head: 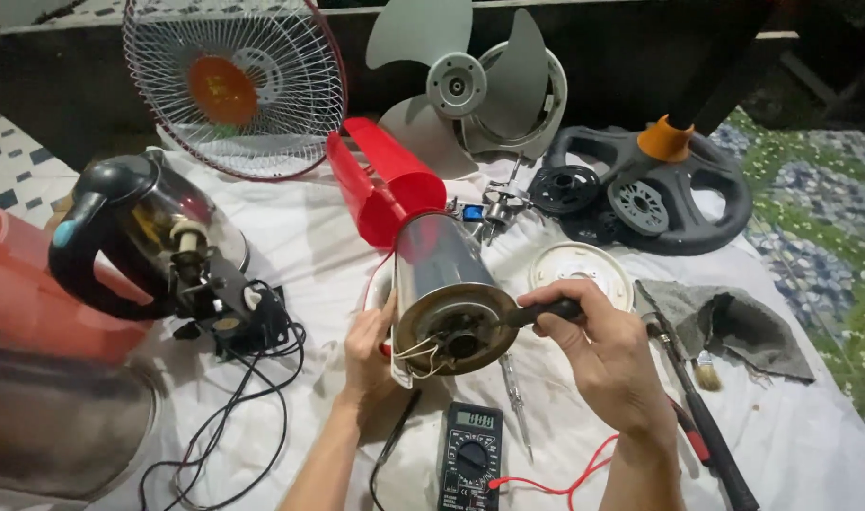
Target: Diagnosing a heating element of an appliance using a multimeter and screwdriver to check for electrical faults.
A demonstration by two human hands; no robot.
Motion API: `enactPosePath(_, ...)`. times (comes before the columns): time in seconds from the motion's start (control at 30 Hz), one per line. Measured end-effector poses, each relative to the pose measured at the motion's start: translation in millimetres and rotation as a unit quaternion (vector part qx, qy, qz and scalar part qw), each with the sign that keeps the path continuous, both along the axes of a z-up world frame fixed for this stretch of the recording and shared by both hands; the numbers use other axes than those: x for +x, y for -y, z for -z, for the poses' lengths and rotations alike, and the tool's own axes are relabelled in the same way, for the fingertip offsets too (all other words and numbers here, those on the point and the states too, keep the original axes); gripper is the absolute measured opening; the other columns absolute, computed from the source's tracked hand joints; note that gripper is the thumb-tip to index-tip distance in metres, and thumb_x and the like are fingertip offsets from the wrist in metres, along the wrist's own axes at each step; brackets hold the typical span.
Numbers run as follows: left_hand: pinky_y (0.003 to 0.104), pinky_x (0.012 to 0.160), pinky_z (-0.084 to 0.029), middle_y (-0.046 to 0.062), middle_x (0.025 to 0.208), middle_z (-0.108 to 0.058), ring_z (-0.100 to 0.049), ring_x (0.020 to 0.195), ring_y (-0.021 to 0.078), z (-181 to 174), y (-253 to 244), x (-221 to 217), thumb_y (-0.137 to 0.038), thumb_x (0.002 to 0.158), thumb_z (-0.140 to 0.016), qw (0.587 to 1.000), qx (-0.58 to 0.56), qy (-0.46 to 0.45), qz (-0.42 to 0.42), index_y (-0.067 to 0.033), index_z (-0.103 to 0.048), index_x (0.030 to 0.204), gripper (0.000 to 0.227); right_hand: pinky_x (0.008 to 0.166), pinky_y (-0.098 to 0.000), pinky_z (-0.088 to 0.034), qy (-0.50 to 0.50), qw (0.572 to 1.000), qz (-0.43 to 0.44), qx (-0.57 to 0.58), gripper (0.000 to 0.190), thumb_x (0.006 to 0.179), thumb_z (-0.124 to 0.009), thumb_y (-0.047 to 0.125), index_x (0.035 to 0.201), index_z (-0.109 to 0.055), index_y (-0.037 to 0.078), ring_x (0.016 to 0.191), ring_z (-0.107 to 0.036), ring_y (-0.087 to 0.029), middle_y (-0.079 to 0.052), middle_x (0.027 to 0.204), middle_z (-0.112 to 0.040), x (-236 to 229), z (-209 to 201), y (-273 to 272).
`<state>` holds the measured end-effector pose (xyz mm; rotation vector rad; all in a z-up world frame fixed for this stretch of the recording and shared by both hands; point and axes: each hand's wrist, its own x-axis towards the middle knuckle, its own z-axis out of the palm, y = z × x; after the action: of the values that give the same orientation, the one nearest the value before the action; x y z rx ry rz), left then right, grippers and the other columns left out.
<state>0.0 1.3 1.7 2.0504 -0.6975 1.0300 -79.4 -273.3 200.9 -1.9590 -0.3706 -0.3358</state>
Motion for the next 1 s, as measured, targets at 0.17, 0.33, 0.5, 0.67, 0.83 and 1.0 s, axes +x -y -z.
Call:
enactPosePath(0.17, 0.038, 0.076, -0.049, 0.009, 0.086, -0.064, -0.058, 0.077, 0.0221, -1, 0, -2, -0.033, 0.095, -0.070, 1.000, 0.005, -0.004, -0.005, 0.0006, -0.045, 0.151, 0.070, 0.078, -0.0245, -0.055, 0.014, 1.000, -0.015, -0.021, 0.018, 0.097, -0.060, 0.010, 0.113, -0.070, 0.009, 0.085, -0.068, -0.013, -0.004, 0.102, -0.077, 1, -3, -2)
enactPosePath(0.33, 0.037, 0.074, -0.047, 0.006, 0.080, -0.058, -0.054, 0.073, 0.0215, -2, 0, -2, -0.028, 0.097, -0.071, 1.000, 0.002, 0.000, -0.010, 0.0002, -0.047, 0.150, 0.065, 0.082, -0.0249, -0.057, 0.010, 0.999, -0.039, -0.021, 0.017, 0.098, -0.060, 0.009, 0.114, -0.067, 0.010, 0.091, -0.074, -0.015, -0.005, 0.105, -0.078, 6, 2, -4)
enactPosePath(0.5, 0.038, 0.079, -0.049, 0.008, 0.080, -0.060, -0.055, 0.073, 0.0205, -1, 0, 0, -0.025, 0.097, -0.073, 1.000, 0.017, 0.014, -0.011, -0.0009, -0.043, 0.153, 0.068, 0.103, -0.0336, -0.058, 0.061, 0.991, -0.104, -0.053, 0.024, 0.095, -0.059, -0.004, 0.117, -0.061, 0.006, 0.113, -0.074, -0.022, -0.008, 0.119, -0.074, 4, -1, -2)
enactPosePath(0.67, 0.036, 0.074, -0.046, 0.008, 0.082, -0.062, -0.054, 0.074, 0.0202, 14, -1, 3, -0.021, 0.097, -0.070, 1.000, 0.006, 0.012, -0.014, -0.0003, -0.046, 0.151, 0.063, 0.086, -0.0270, -0.053, 0.062, 0.992, -0.051, -0.099, 0.023, 0.093, -0.066, 0.004, 0.115, -0.066, 0.010, 0.091, -0.069, -0.015, -0.003, 0.108, -0.075, 4, 7, -1)
enactPosePath(0.83, 0.037, 0.077, -0.050, 0.008, 0.081, -0.063, -0.054, 0.073, 0.0201, 14, -1, 3, -0.011, 0.098, -0.070, 1.000, 0.010, 0.014, -0.018, 0.0008, -0.046, 0.151, 0.059, 0.065, -0.0270, -0.054, 0.096, 0.982, 0.058, -0.150, 0.027, 0.093, -0.071, 0.032, 0.104, -0.063, 0.009, 0.066, -0.065, -0.014, -0.002, 0.084, -0.069, 12, 23, -1)
enactPosePath(1.0, 0.038, 0.077, -0.050, 0.008, 0.081, -0.063, -0.055, 0.074, 0.0202, 9, 1, 2, -0.018, 0.095, -0.071, 1.000, 0.008, 0.004, -0.009, 0.0010, -0.043, 0.152, 0.066, 0.068, -0.0221, -0.065, 0.075, 0.995, 0.012, -0.063, 0.021, 0.094, -0.069, 0.015, 0.115, -0.069, 0.009, 0.066, -0.067, -0.012, -0.004, 0.092, -0.072, 12, 12, -7)
